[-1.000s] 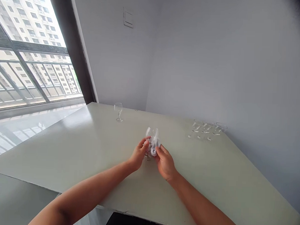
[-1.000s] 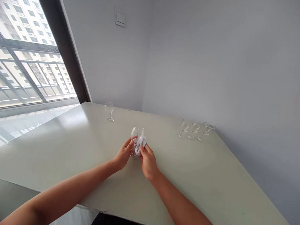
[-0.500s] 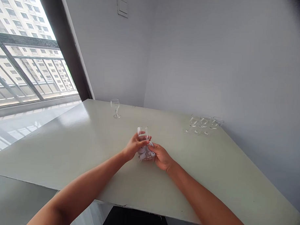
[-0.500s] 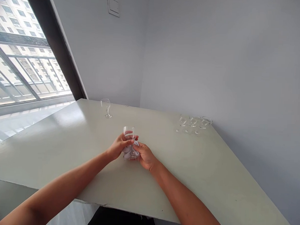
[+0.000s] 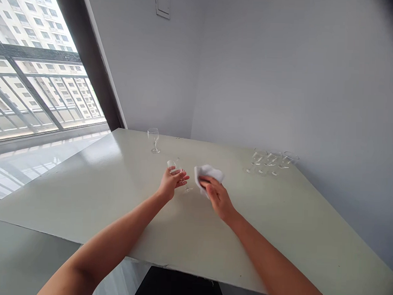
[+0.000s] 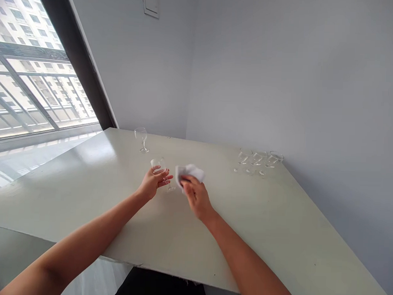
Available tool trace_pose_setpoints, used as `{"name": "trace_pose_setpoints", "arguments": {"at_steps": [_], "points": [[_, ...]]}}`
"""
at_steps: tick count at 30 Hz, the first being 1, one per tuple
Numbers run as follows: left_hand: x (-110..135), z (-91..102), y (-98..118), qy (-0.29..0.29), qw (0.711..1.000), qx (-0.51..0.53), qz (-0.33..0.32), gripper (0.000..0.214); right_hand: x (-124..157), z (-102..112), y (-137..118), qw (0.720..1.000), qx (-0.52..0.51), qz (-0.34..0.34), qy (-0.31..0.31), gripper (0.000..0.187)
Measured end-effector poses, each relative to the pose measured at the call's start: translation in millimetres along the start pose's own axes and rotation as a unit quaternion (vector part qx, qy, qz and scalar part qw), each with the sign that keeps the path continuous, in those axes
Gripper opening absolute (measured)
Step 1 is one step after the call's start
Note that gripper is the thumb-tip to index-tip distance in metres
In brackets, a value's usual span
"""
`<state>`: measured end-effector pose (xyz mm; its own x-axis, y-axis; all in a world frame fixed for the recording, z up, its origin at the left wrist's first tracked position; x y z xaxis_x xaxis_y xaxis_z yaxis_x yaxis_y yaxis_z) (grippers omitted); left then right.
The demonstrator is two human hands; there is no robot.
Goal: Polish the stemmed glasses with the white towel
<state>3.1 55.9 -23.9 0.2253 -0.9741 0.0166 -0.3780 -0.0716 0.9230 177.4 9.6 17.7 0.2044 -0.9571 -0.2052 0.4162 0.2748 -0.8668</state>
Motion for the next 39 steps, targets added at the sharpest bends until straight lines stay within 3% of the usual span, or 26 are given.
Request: {"name": "trace_pose_setpoints", "arguments": {"at_steps": [2, 5, 7, 9, 13, 15, 17, 21, 25, 30, 35, 37, 39], "points": [[0.9, 0.0, -3.2, 0.011, 1.000, 0.009, 0.015, 0.053, 11.2, -14.6, -13.5, 0.984, 0.137, 0.112, -0.026, 0.032], [10.3, -8.3, -7.7, -0.022, 0.998, 0.025, 0.056, 0.052, 21.1, -35.3, -18.3, 0.939, 0.276, 0.201, -0.042, 0.036], [18.4, -13.9, -7.5, -0.043, 0.995, 0.030, 0.084, 0.054, 21.1, -39.4, -17.0, 0.929, 0.298, 0.217, -0.046, 0.039], [23.8, -17.0, -3.3, -0.049, 0.994, 0.034, 0.092, 0.053, 18.0, -34.5, -16.9, 0.943, 0.254, 0.207, -0.054, 0.037], [27.2, -24.4, 9.3, -0.090, 0.989, 0.097, 0.072, 0.042, 7.8, -13.5, -17.3, 0.990, 0.025, 0.113, -0.076, 0.021], [27.7, -28.3, 15.0, -0.118, 0.982, 0.138, 0.055, 0.037, 2.0, -8.0, -11.5, 0.988, -0.123, 0.032, -0.085, 0.013], [28.4, -31.0, 20.0, -0.136, 0.975, 0.171, 0.033, 0.033, -2.2, -9.5, -2.7, 0.957, -0.268, -0.048, -0.097, 0.009], [32.0, -34.6, 28.1, -0.159, 0.966, 0.206, -0.008, 0.030, -2.4, -26.0, 8.8, 0.859, -0.464, -0.152, -0.153, 0.016], [35.2, -36.7, 35.4, -0.182, 0.961, 0.208, -0.031, 0.031, 5.1, -39.7, 5.9, 0.784, -0.554, -0.192, -0.205, 0.025], [35.5, -35.2, 41.5, -0.179, 0.970, 0.134, -0.099, 0.045, 9.4, -49.4, 7.0, 0.728, -0.615, -0.237, -0.187, 0.024], [42.4, -35.9, 42.4, -0.203, 0.945, 0.014, -0.255, 0.059, 7.2, -53.9, 18.6, 0.692, -0.641, -0.309, -0.123, 0.017], [43.5, -33.8, 42.4, -0.195, 0.924, -0.029, -0.328, 0.057, 7.4, -55.0, 19.3, 0.680, -0.649, -0.319, -0.121, 0.017], [43.2, -30.0, 44.5, -0.166, 0.895, -0.075, -0.406, 0.054, 8.7, -56.5, 17.4, 0.686, -0.639, -0.319, -0.141, 0.019]]}}
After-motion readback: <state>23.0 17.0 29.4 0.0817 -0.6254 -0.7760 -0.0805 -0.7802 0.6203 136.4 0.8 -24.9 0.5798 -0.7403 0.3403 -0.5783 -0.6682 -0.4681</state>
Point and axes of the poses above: each hand's wrist, its own x-axis away from the middle knuckle, its own z-axis out of the back of the hand, y = z × x, the point moved 5 cm from there along -x, towards the middle knuckle, and after that the axes turned 13 degrees about -z, right-handed, at the moved point
